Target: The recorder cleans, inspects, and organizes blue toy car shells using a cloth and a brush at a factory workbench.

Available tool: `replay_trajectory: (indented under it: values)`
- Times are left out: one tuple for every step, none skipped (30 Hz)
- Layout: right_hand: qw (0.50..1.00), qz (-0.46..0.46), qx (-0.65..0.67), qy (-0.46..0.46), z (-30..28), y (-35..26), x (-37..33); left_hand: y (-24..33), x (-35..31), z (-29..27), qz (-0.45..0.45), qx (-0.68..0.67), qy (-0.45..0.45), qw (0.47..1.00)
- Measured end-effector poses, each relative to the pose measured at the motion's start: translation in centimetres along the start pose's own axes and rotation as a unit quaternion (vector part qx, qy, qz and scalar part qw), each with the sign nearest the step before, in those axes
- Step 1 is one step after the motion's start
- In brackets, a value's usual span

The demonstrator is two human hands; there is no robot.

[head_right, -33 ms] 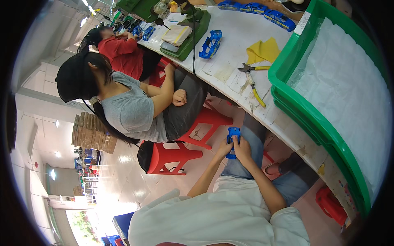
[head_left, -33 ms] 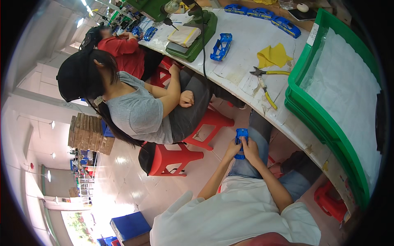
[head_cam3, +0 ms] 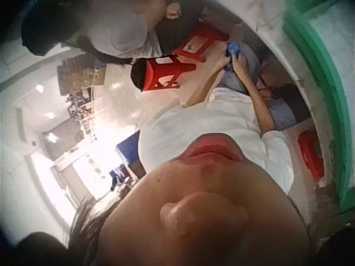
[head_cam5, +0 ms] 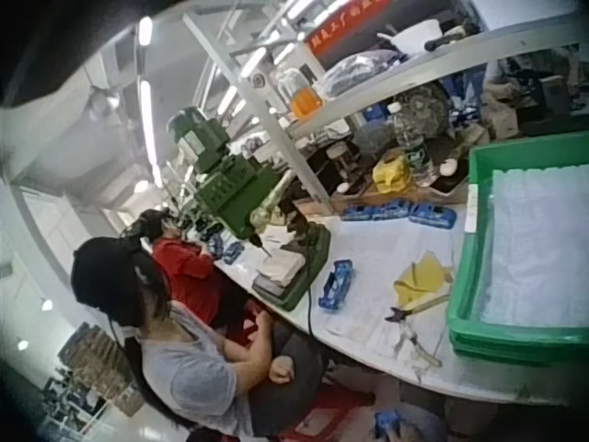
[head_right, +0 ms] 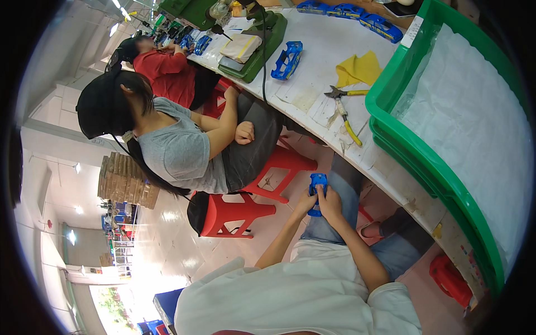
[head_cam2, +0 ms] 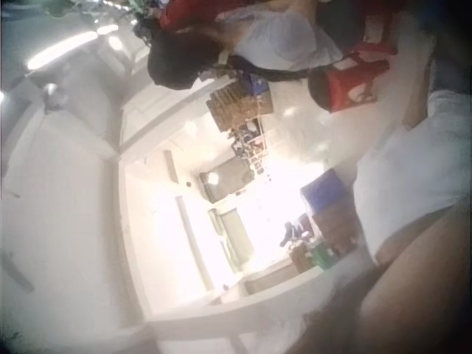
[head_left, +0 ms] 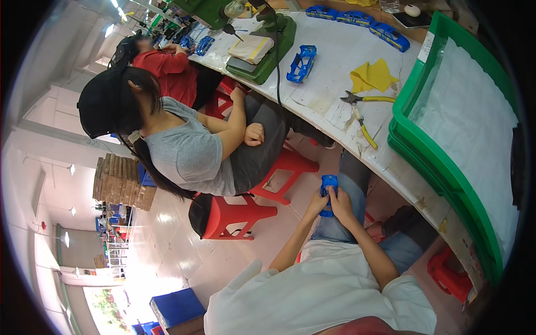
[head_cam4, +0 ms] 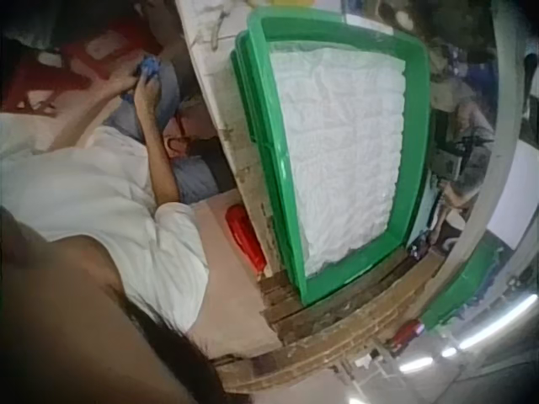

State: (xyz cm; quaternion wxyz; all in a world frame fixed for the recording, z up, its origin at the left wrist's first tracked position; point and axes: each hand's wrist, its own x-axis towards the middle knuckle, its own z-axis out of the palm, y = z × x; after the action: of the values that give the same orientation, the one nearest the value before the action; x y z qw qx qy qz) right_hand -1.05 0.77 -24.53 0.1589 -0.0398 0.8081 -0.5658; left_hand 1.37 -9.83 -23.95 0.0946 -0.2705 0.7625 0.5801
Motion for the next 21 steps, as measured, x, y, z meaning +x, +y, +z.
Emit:
replay_trajectory:
  values:
    - [1.000,-0.003,-0.010,0.001,0.0,-0.2,-0.1,-0.1,-0.1,0.0,0.005,-0.021,-0.001,1.000]
    - [1.000,-0.005,-0.020,0.003,0.0,-0.4,-0.2,-0.2,-0.1,0.1,0.011,-0.042,-0.001,0.999]
    - [1.000,-0.006,-0.019,0.000,0.1,-0.4,-0.3,-0.6,-0.1,0.3,0.010,-0.043,0.002,0.999]
    - [1.000,-0.012,-0.027,0.003,0.1,-0.4,-0.3,-1.0,0.2,0.5,0.002,-0.064,0.005,0.998]
    - [0.999,-0.018,-0.035,0.006,0.1,-0.5,-0.2,-1.5,0.4,0.5,-0.006,-0.086,0.009,0.996]
    - [0.999,-0.020,-0.035,0.005,0.1,-0.6,-0.2,-1.9,0.5,0.4,-0.005,-0.087,0.010,0.996]
    - [0.999,-0.024,-0.032,0.010,0.1,-0.6,-0.2,-2.0,0.5,0.4,0.020,-0.065,0.016,0.998]
    - [0.999,-0.027,-0.030,0.015,0.1,-0.7,-0.2,-2.0,0.6,0.5,0.046,-0.044,0.022,0.998]
    - [0.999,-0.028,-0.031,0.017,0.2,-0.6,-0.2,-2.1,0.6,0.5,0.047,-0.045,0.021,0.998]
    - [0.999,-0.028,-0.033,0.017,0.3,-0.6,-0.2,-2.1,0.6,0.4,0.041,-0.052,0.024,0.997]
    - [0.999,-0.028,-0.036,0.017,0.3,-0.5,-0.2,-2.2,0.6,0.4,0.035,-0.060,0.028,0.997]
    - [0.999,-0.028,-0.038,0.020,0.2,-0.4,-0.2,-2.2,0.6,0.5,0.036,-0.061,0.025,0.997]
    - [0.999,-0.022,-0.025,0.005,0.0,-0.5,-0.3,-2.1,0.5,0.5,0.038,-0.062,0.022,0.997]
    - [1.000,-0.016,-0.012,-0.009,-0.3,-0.5,-0.3,-1.8,0.3,0.5,0.040,-0.062,0.019,0.997]
    - [1.000,-0.015,-0.013,-0.006,-0.6,-0.6,-0.3,-1.8,0.3,0.4,0.041,-0.063,0.015,0.997]
    - [0.999,-0.007,-0.031,-0.031,-0.8,-1.0,-0.4,-2.2,0.4,0.1,0.049,-0.030,0.011,0.998]
    - [0.997,0.005,-0.050,-0.053,-1.5,-1.8,-0.4,-1.8,0.4,-0.1,0.054,0.003,0.001,0.999]
    - [0.997,0.008,-0.051,-0.048,-2.4,-2.6,-0.6,-1.6,0.2,-0.1,0.051,0.001,0.001,0.999]
    - [0.993,-0.033,-0.092,-0.069,-4.4,-5.2,-1.0,-0.5,-0.4,-0.3,0.044,0.001,-0.003,0.999]
    - [0.984,-0.078,-0.133,-0.093,-6.1,-8.1,-1.5,-0.5,-0.3,-1.1,0.003,0.005,0.004,1.000]
    - [0.986,-0.112,-0.103,-0.072,-7.6,-10.1,-1.5,0.7,-0.6,-1.3,0.009,-0.026,0.032,0.999]
